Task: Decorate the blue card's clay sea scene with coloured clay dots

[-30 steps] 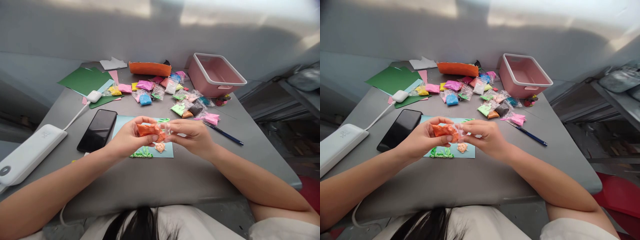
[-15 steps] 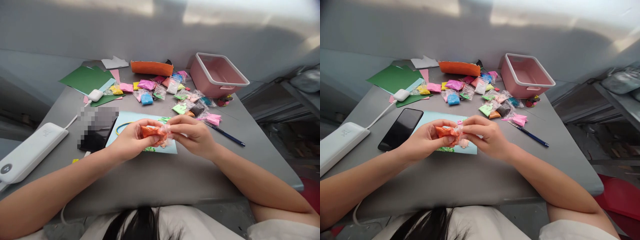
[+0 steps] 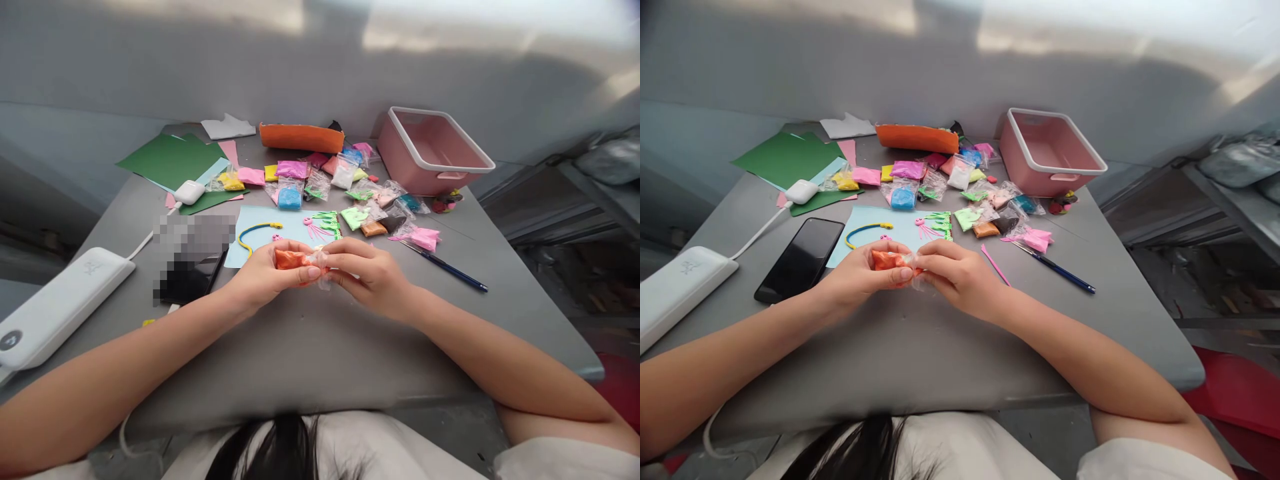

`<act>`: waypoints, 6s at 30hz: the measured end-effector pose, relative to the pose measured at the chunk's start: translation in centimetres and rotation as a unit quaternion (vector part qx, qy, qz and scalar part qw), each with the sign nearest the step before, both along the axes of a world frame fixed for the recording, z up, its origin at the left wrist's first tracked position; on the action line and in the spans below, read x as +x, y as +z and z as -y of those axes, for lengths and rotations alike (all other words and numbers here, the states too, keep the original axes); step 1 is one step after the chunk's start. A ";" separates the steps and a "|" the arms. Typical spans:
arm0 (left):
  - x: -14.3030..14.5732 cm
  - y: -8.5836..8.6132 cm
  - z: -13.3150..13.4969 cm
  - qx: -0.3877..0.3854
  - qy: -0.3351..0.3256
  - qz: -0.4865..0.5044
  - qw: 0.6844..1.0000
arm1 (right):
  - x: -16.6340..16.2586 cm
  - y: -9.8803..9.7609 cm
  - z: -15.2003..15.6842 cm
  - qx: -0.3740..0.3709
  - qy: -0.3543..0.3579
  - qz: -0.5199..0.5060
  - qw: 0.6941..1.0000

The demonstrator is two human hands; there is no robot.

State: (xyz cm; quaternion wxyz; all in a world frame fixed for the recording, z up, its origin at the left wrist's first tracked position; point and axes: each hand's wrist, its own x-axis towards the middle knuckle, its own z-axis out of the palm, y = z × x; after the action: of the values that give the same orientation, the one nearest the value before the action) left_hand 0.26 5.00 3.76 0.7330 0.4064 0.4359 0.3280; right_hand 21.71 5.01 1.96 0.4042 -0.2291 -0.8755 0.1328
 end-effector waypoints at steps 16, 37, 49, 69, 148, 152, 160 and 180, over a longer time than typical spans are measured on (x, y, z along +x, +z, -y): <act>0.4 0.0 0.6 -0.003 0.009 -0.006 1.000 | 0.3 0.5 -0.4 -0.006 -0.019 0.015 1.000; 0.2 -0.2 0.8 -0.036 -0.052 -0.030 0.998 | 0.5 0.0 -0.9 -0.093 0.000 -0.002 0.996; 0.4 -0.1 1.2 -0.016 -0.089 -0.051 0.995 | -0.8 -0.2 1.0 -0.091 -0.023 0.000 0.996; 0.0 1.1 -0.1 0.018 0.062 -0.034 0.997 | 1.2 1.3 -2.4 -0.446 -0.081 -0.187 0.871; -0.7 -2.3 -0.7 0.461 -0.116 -0.490 0.731 | 3.3 3.7 -10.2 -0.289 -0.253 -0.139 0.913; -0.8 -2.1 -0.3 0.471 -0.157 -0.533 0.685 | 4.8 2.6 -15.6 -0.177 -0.393 -0.081 0.899; -2.2 -1.3 1.2 0.515 -0.214 -0.540 0.631 | 3.6 0.9 -12.5 -0.222 -0.271 -0.088 0.933; -0.3 0.1 2.7 0.145 0.020 -0.076 0.986 | -1.7 0.4 2.0 -0.070 -0.044 -0.073 0.994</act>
State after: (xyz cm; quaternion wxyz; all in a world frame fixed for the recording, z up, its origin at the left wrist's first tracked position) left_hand -0.02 2.25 3.90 0.6247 0.5232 0.4458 0.3704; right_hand 20.05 3.02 2.34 0.4556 -0.2850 -0.8213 0.1917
